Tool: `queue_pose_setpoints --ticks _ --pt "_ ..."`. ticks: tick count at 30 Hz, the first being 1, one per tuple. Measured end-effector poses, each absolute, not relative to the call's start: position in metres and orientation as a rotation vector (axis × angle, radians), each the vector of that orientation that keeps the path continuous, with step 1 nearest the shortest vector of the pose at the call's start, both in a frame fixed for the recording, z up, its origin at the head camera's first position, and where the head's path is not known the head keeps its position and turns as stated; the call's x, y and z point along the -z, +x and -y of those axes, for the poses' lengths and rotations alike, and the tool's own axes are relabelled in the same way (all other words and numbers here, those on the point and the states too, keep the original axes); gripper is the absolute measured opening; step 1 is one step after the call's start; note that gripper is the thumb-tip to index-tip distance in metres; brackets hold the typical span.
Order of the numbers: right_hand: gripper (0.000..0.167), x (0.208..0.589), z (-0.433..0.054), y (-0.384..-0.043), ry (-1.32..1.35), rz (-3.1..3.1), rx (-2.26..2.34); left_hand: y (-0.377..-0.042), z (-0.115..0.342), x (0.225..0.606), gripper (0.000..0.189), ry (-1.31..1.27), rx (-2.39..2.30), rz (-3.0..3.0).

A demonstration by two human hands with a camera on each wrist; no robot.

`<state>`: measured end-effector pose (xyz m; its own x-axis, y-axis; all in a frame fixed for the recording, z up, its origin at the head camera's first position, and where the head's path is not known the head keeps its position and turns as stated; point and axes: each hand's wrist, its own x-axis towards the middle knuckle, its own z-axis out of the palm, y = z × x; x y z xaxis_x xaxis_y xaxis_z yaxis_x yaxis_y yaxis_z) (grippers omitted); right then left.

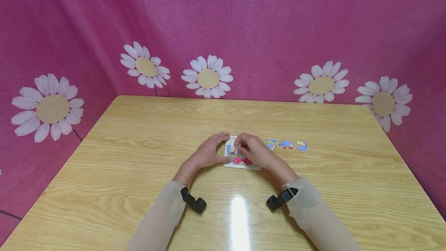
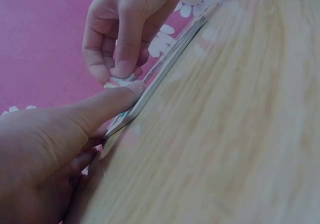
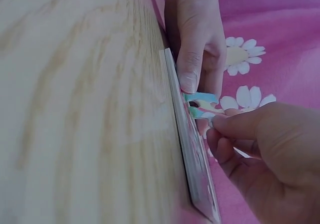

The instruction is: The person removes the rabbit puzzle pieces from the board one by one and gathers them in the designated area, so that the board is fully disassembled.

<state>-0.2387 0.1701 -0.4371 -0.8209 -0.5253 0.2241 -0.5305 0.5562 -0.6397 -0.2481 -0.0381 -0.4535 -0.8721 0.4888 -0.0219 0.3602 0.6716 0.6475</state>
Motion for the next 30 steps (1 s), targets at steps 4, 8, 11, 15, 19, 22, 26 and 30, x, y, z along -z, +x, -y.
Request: queue_pose_setpoints --ticks 4,8,11,15,19,22,26,30 --pt "0.005 0.439 -0.177 -0.237 0.912 2.741 -1.262 -0.248 0.037 0.452 0.081 0.683 -0.975 -2.687" --pt "0.005 0.440 -0.186 -0.235 0.864 2.767 -1.256 -0.247 0.037 0.452 0.081 0.664 -0.972 -2.682" --pt "0.006 0.441 -0.193 -0.233 0.833 2.791 -1.233 -0.247 0.037 0.451 0.082 0.651 -0.985 -2.677" --pt "0.006 0.440 -0.202 -0.231 0.801 2.793 -1.244 -0.247 0.036 0.453 0.083 0.639 -0.984 -2.680" --pt "0.006 0.442 -0.211 -0.229 0.785 2.789 -1.230 -0.247 0.036 0.453 0.083 0.637 -0.981 -2.683" --pt "0.007 0.443 -0.218 -0.227 0.787 2.783 -1.209 -0.247 0.036 0.453 0.083 0.640 -0.975 -2.679" --pt "0.007 0.443 -0.226 -0.223 0.781 2.767 -1.198 -0.246 0.037 0.452 0.084 0.648 -0.971 -2.678" --pt "0.007 0.444 -0.234 -0.221 0.776 2.740 -1.200 -0.245 0.037 0.452 0.084 0.649 -0.975 -2.677"
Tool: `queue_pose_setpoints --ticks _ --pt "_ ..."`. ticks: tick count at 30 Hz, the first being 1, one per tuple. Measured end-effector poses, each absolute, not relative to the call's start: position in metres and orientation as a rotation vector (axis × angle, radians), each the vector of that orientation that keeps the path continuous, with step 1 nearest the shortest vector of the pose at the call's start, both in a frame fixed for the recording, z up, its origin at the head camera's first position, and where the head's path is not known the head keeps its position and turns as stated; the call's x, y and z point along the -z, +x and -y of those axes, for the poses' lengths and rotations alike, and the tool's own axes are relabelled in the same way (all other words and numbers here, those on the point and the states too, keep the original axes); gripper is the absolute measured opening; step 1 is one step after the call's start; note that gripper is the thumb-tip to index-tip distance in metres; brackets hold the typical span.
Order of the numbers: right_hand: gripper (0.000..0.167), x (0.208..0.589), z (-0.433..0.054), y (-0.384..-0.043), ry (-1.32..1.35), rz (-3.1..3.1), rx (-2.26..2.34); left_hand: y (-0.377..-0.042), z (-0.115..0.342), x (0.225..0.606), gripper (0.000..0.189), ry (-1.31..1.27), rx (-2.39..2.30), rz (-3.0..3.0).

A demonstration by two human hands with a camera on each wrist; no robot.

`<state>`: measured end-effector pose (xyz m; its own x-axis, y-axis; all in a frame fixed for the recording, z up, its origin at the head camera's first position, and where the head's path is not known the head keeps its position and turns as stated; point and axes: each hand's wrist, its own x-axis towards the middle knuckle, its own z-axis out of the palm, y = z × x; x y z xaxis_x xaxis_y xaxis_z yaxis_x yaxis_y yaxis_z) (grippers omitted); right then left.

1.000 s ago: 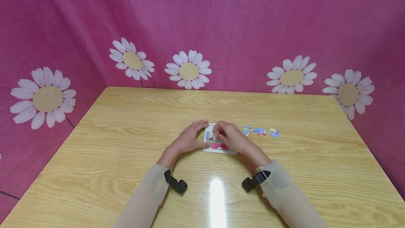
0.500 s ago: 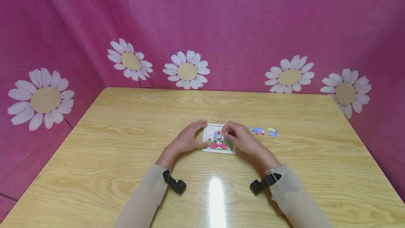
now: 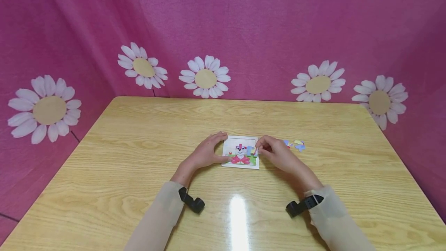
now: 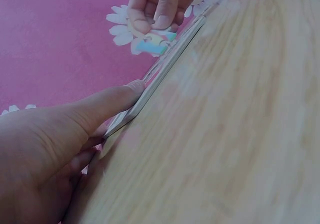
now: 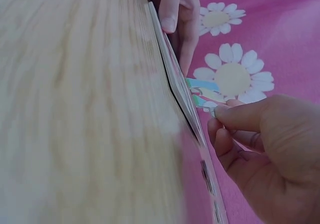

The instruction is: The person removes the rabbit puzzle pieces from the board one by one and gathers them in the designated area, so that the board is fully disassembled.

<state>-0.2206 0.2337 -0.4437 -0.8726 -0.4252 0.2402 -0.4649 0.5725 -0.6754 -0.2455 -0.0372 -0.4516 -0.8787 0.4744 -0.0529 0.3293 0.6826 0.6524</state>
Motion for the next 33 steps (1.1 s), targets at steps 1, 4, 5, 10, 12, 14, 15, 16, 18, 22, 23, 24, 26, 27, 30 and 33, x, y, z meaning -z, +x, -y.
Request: queue_pose_setpoints --ticks 1,4,5,10,12,14,15,16,18,22,23,24,26,27,30,33 --pt "0.007 0.444 -0.236 -0.220 0.776 2.734 -1.197 -0.245 0.037 0.452 0.084 0.649 -0.979 -2.677" --pt "0.007 0.445 -0.243 -0.218 0.761 2.739 -1.199 -0.246 0.037 0.453 0.084 0.648 -0.982 -2.675" --pt "0.007 0.445 -0.245 -0.218 0.753 2.744 -1.196 -0.246 0.037 0.453 0.084 0.647 -0.984 -2.674" --pt "0.007 0.447 -0.256 -0.214 0.738 2.752 -1.177 -0.246 0.037 0.454 0.084 0.650 -0.986 -2.675" --pt "0.008 0.447 -0.260 -0.213 0.749 2.739 -1.173 -0.246 0.037 0.454 0.084 0.655 -0.982 -2.678" --pt "0.008 0.447 -0.263 -0.213 0.764 2.723 -1.180 -0.246 0.037 0.454 0.084 0.661 -0.976 -2.680" --pt "0.008 0.448 -0.264 -0.212 0.769 2.717 -1.184 -0.246 0.037 0.453 0.084 0.665 -0.975 -2.681" --pt "0.009 0.448 -0.266 -0.212 0.774 2.714 -1.185 -0.246 0.037 0.453 0.084 0.667 -0.973 -2.681" --pt "0.009 0.448 -0.268 -0.211 0.776 2.711 -1.202 -0.246 0.037 0.453 0.084 0.670 -0.970 -2.681" --pt "0.008 0.447 -0.273 -0.210 0.779 2.714 -1.199 -0.247 0.037 0.453 0.084 0.674 -0.968 -2.682" --pt "0.008 0.447 -0.274 -0.209 0.780 2.712 -1.204 -0.247 0.037 0.453 0.084 0.676 -0.966 -2.684" --pt "0.008 0.448 -0.275 -0.209 0.782 2.710 -1.203 -0.247 0.037 0.453 0.084 0.677 -0.963 -2.686" --pt "0.008 0.448 -0.278 -0.209 0.785 2.706 -1.197 -0.247 0.037 0.454 0.084 0.680 -0.966 -2.686" --pt "0.009 0.449 -0.279 -0.209 0.785 2.706 -1.202 -0.247 0.037 0.454 0.084 0.679 -0.966 -2.686" --pt "0.009 0.450 -0.282 -0.210 0.786 2.710 -1.209 -0.246 0.037 0.453 0.084 0.669 -0.972 -2.683" --pt "0.009 0.450 -0.283 -0.211 0.791 2.720 -1.222 -0.246 0.037 0.453 0.083 0.670 -0.974 -2.682"
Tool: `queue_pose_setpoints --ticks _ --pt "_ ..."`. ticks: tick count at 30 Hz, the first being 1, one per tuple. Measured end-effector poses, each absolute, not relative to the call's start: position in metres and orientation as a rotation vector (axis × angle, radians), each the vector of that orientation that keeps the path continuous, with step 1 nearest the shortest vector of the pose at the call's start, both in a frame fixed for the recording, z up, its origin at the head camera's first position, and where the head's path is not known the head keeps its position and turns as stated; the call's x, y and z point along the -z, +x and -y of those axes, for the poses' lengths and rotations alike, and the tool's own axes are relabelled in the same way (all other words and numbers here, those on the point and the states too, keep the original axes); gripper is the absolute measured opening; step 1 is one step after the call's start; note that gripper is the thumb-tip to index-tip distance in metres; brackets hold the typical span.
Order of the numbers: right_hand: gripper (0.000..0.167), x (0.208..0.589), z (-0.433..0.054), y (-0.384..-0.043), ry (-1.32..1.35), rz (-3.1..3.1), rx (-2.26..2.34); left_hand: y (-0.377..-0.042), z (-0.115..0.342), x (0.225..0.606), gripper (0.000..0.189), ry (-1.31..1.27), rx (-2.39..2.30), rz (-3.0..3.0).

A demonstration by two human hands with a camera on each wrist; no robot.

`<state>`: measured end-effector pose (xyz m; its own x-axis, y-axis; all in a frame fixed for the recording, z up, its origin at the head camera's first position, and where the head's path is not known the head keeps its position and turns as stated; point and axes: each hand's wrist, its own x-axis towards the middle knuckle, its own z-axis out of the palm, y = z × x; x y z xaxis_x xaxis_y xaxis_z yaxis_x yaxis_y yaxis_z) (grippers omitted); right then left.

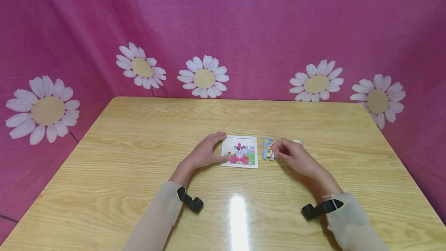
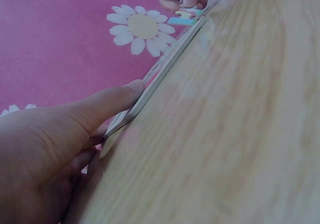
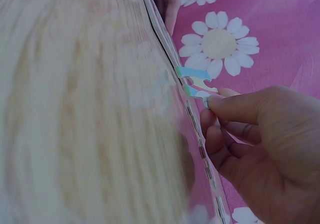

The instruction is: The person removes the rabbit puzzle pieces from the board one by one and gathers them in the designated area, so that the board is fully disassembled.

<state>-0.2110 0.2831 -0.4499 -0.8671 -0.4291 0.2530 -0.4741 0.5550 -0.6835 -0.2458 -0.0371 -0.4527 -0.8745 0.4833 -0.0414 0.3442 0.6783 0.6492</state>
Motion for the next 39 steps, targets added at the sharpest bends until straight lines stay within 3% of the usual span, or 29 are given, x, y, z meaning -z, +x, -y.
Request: queue_pose_setpoints --ticks 30,39 --pt "0.007 0.447 -0.283 -0.217 0.710 2.909 -1.143 -0.247 0.038 0.454 0.084 0.703 -0.971 -2.698" --pt "0.009 0.444 -0.263 -0.219 0.725 2.818 -1.175 -0.246 0.038 0.454 0.084 0.690 -0.967 -2.691"
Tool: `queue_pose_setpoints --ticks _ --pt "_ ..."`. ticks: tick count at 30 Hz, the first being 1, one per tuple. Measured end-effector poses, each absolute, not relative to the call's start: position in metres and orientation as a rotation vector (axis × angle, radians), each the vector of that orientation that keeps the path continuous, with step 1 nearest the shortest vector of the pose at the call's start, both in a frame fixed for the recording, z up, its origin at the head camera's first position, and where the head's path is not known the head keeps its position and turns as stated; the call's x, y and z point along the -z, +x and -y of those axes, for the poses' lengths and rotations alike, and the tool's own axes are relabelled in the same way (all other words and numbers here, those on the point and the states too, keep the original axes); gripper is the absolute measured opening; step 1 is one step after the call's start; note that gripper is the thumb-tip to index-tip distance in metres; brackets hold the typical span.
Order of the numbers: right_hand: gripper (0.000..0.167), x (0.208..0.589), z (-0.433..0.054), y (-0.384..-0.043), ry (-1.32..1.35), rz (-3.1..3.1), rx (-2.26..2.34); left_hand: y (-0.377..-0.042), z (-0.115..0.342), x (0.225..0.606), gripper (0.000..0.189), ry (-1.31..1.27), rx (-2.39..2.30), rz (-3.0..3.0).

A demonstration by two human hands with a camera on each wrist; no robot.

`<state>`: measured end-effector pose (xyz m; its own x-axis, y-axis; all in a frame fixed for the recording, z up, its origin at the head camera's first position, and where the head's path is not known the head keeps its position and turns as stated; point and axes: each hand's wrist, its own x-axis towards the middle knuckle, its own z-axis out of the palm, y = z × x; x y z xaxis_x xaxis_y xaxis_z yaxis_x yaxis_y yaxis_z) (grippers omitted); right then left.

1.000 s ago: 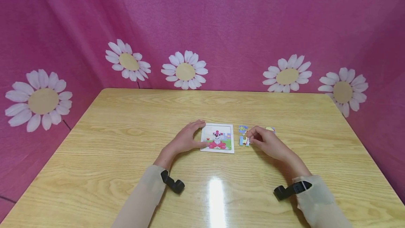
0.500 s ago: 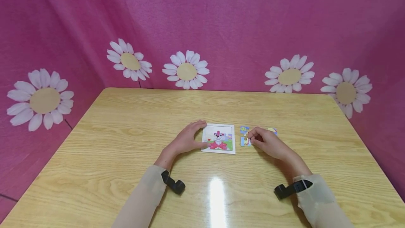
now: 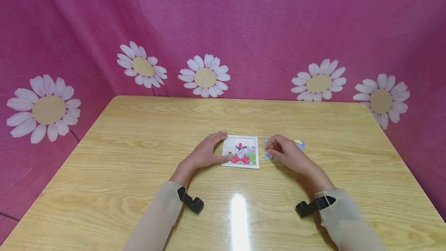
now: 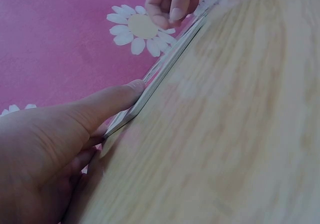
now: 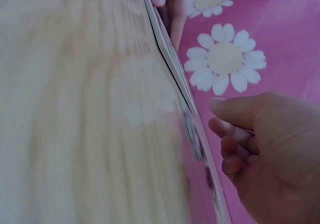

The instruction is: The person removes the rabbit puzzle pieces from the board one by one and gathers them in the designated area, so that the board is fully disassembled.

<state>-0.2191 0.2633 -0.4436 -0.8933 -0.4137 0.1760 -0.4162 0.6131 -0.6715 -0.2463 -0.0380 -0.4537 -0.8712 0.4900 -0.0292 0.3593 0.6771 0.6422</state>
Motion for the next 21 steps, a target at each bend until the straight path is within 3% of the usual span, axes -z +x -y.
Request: queue_pose_setpoints --ticks 21 --pt "0.022 0.441 -0.200 -0.241 0.795 2.938 -1.129 -0.247 0.039 0.454 0.082 0.693 -0.963 -2.693"
